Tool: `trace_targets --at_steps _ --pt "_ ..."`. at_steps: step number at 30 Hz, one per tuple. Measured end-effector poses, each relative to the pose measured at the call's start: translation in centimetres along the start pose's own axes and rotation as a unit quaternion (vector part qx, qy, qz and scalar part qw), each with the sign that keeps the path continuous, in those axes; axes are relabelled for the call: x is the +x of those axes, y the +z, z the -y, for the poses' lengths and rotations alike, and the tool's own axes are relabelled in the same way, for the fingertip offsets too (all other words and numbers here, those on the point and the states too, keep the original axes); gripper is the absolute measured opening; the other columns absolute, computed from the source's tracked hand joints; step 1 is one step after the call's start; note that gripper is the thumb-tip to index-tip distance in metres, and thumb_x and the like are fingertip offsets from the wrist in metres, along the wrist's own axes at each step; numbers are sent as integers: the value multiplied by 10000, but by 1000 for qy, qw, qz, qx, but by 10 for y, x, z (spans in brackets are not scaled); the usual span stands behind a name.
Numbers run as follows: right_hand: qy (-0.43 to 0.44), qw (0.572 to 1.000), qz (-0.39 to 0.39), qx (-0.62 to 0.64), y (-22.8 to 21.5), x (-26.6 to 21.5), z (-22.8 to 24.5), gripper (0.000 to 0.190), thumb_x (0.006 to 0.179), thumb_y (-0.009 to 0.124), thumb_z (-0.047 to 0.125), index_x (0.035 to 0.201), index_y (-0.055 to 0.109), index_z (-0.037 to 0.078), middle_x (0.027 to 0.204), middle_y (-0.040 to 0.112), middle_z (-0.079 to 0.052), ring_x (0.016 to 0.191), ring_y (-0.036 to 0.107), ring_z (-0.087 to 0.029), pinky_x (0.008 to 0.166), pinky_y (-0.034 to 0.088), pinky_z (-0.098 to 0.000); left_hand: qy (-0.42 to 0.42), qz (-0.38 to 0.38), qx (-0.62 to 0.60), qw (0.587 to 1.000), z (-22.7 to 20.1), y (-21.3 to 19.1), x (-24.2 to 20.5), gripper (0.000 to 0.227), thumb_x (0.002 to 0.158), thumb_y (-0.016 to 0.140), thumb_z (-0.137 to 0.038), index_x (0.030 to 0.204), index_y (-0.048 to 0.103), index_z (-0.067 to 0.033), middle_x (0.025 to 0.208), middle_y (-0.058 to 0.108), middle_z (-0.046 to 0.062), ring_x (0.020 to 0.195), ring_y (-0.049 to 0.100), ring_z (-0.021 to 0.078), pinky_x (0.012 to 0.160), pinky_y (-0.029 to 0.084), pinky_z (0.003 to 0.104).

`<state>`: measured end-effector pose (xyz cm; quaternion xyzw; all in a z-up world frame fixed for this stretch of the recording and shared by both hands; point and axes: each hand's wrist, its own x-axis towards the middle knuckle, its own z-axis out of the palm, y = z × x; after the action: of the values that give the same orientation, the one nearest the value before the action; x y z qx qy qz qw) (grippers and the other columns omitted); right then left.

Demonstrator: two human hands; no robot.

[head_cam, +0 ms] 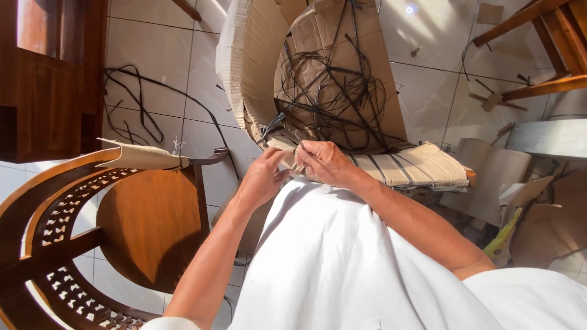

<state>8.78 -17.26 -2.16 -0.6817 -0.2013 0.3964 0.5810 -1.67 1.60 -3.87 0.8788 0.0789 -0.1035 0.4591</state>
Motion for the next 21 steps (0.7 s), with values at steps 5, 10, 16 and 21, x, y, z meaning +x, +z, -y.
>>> trace_targets --at_steps 5,10,16,21 --pt "1 1000 0 -5 -4 -7 1 385 1092 518 248 743 615 121 511 523 15 523 453 -99 562 429 -230 51 143 200 968 24 14 17 407 946 703 -237 1322 599 -120 941 631 84 861 708 334 731 594 481" --pt "-19 999 -2 -37 -4 -6 11 367 1080 538 261 757 638 118 505 500 2 532 450 -92 552 413 -215 150 181 237 943 48 26 32 241 931 681 -226 1105 592 -85 923 662 96 877 720 351 726 604 476" --pt "-47 997 13 -68 10 -2 16 427 1064 595 278 668 565 122 462 463 -19 485 404 -116 509 383 -254 195 103 261 940 75 51 24 121 901 657 -236 908 640 -117 850 666 56 781 724 321 643 608 451" --pt "-51 995 -24 -82 4 2 19 397 1043 626 262 688 580 92 464 482 -65 528 406 -104 511 409 -284 119 -7 104 987 47 52 -9 175 958 681 -259 1080 688 -132 935 624 115 825 711 403 642 588 483"
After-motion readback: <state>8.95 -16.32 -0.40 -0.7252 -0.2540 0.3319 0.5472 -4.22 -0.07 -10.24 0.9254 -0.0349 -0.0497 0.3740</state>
